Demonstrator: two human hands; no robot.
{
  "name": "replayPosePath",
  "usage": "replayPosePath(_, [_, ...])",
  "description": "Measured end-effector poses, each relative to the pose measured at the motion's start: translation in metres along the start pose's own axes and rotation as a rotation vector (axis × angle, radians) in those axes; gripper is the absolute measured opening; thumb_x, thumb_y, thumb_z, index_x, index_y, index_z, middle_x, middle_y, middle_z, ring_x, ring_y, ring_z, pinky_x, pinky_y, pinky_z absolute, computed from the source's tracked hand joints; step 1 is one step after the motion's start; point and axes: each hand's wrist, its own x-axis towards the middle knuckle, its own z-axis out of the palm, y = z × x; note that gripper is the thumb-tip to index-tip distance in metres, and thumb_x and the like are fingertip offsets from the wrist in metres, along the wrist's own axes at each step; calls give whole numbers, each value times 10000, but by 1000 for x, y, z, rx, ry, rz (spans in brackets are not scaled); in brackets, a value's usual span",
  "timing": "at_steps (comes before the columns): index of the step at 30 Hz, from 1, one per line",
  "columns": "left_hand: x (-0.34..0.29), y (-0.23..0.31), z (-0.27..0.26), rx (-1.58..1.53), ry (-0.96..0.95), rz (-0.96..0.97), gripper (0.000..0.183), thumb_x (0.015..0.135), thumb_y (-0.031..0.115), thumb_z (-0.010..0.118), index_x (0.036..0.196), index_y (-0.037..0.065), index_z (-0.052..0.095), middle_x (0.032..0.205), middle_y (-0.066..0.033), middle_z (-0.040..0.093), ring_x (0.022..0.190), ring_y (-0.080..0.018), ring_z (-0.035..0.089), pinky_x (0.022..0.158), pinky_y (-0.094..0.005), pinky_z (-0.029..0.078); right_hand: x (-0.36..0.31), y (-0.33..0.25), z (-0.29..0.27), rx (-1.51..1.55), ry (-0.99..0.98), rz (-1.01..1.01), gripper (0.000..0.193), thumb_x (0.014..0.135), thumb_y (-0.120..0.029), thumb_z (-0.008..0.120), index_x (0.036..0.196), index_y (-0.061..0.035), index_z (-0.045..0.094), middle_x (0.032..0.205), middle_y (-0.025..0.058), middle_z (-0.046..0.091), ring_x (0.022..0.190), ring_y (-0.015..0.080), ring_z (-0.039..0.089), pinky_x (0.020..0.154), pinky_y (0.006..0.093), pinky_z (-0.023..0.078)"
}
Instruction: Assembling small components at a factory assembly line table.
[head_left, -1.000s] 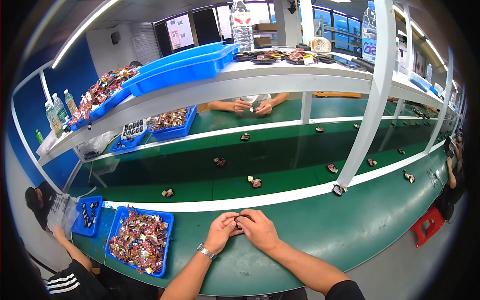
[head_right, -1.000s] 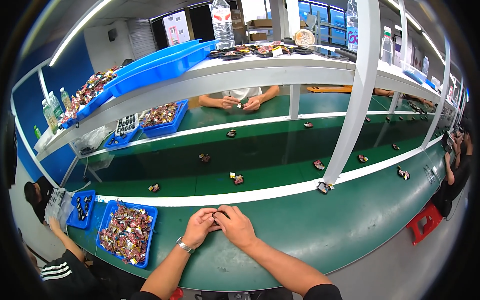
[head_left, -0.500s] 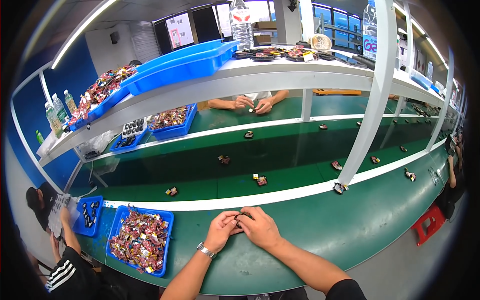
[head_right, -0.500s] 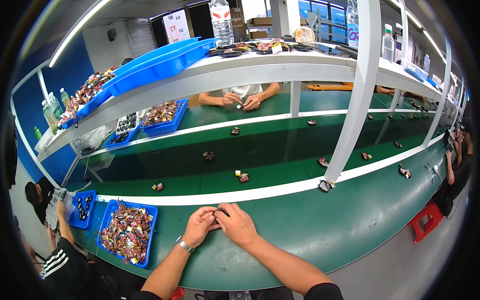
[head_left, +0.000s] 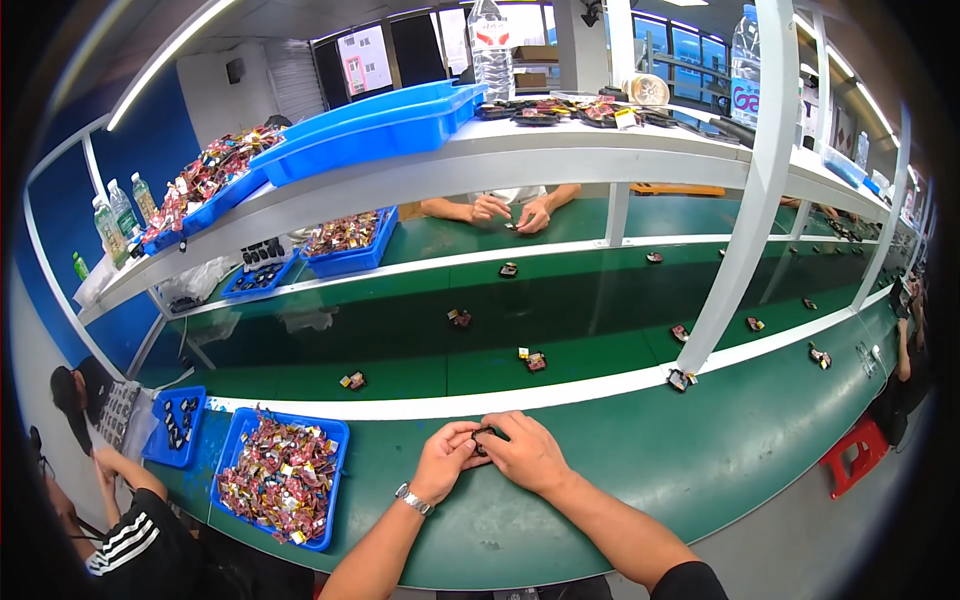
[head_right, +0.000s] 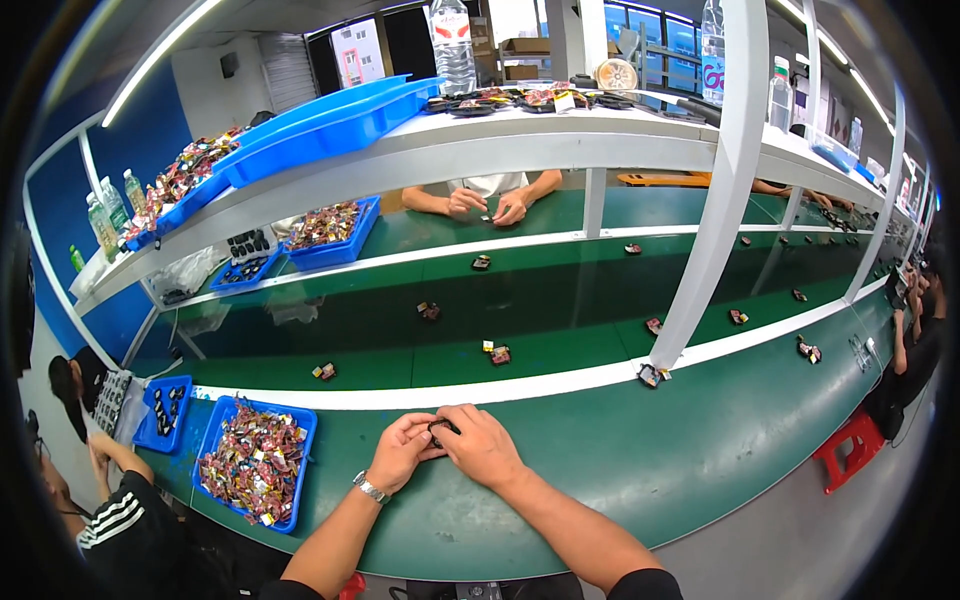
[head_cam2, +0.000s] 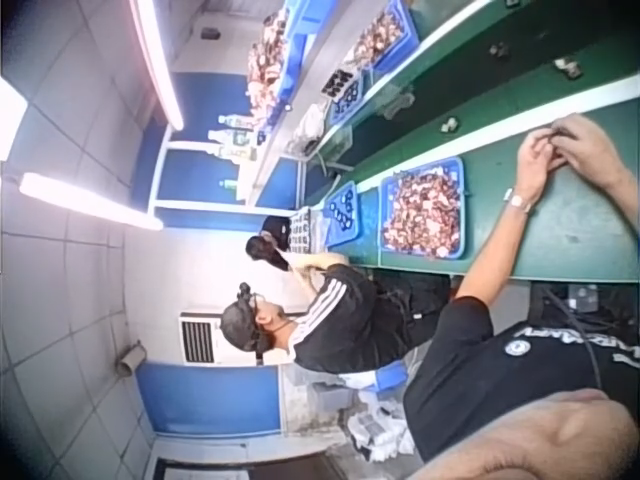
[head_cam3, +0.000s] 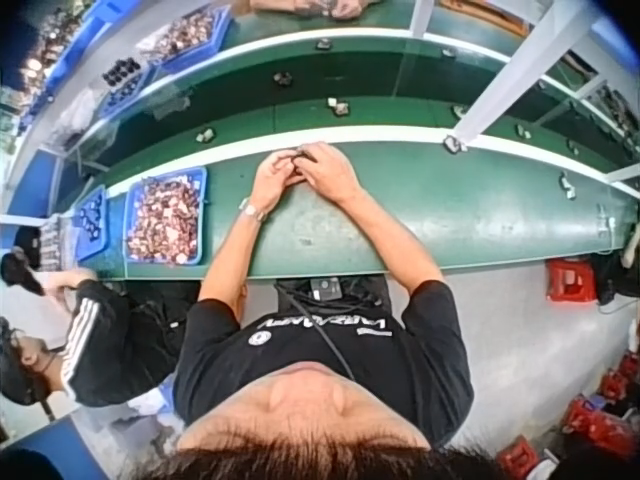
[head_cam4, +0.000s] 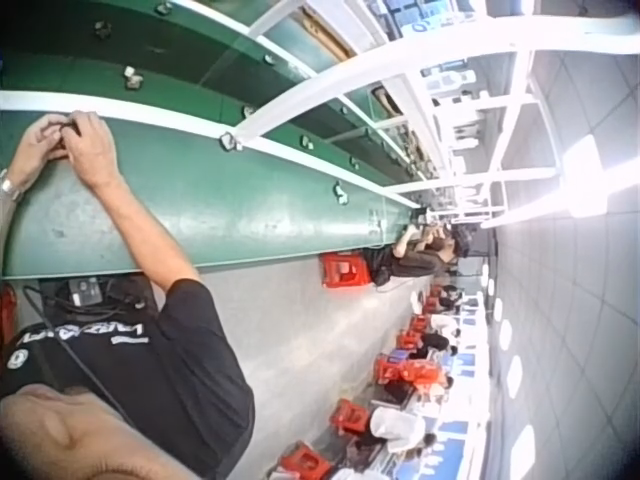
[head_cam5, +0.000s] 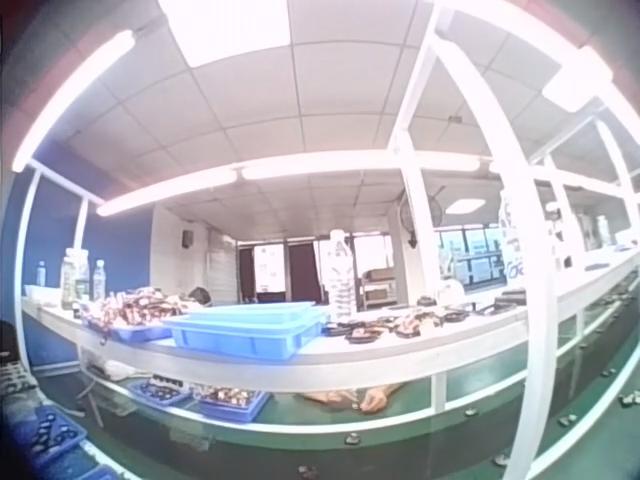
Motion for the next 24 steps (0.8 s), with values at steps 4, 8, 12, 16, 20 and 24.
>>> replayPosePath(4, [0, -3, 0, 68, 19, -18, 272, 990, -16, 460, 1259, -18, 497, 1180, -125, 624, 1068, -192, 636, 946, -373, 561, 0, 0, 2, 0, -35, 49, 205, 777, -80, 710, 969, -72, 639, 1136, 71, 598, 1013, 255, 604, 797, 366, 538])
replayPosePath(8, [-2, 2, 2, 137, 21, 13, 310, 975, -50, 461, 1281, -22, 507, 1259, -134, 556, 1080, -190, 617, 922, -339, 572, -3, 1, 2, 144, -90, 132, 209, 798, -80, 695, 984, -59, 604, 1138, 76, 582, 1015, 276, 600, 806, 378, 546])
replayPosePath(12, [1, 1, 5, 152, -10, -9, 318, 971, -45, 468, 1286, -25, 506, 1297, -155, 529, 1125, -229, 608, 941, -369, 564, -4, 12, 1, 126, -32, 113, 202, 774, -60, 680, 957, -61, 593, 1056, 88, 589, 983, 285, 604, 789, 380, 542])
replayPosePath(16, [-2, 5, 0, 43, 21, 13, 292, 962, -22, 498, 1253, -32, 520, 1252, -169, 563, 1148, -295, 610, 953, -410, 554, -12, 50, -17, 11, 34, 423, 105, 743, -88, 672, 816, -43, 612, 862, 166, 626, 812, 372, 635, 737, 439, 535])
replayPosePath(20, [-2, 4, -4, 96, -46, -22, 283, 961, -21, 484, 1240, -57, 522, 1256, -188, 572, 1161, -301, 608, 968, -394, 543, -58, 119, -79, -214, 110, 748, 204, 694, -76, 752, 813, -11, 599, 818, 166, 659, 772, 318, 682, 715, 395, 551])
replayPosePath(24, [3, 6, 5, 166, -38, -31, 242, 968, -8, 488, 1196, -53, 554, 1195, -178, 613, 1081, -264, 647, 917, -367, 567, -80, 147, -113, -633, 127, 687, 215, 734, -52, 723, 926, -22, 632, 937, 181, 651, 920, 331, 649, 838, 422, 516])
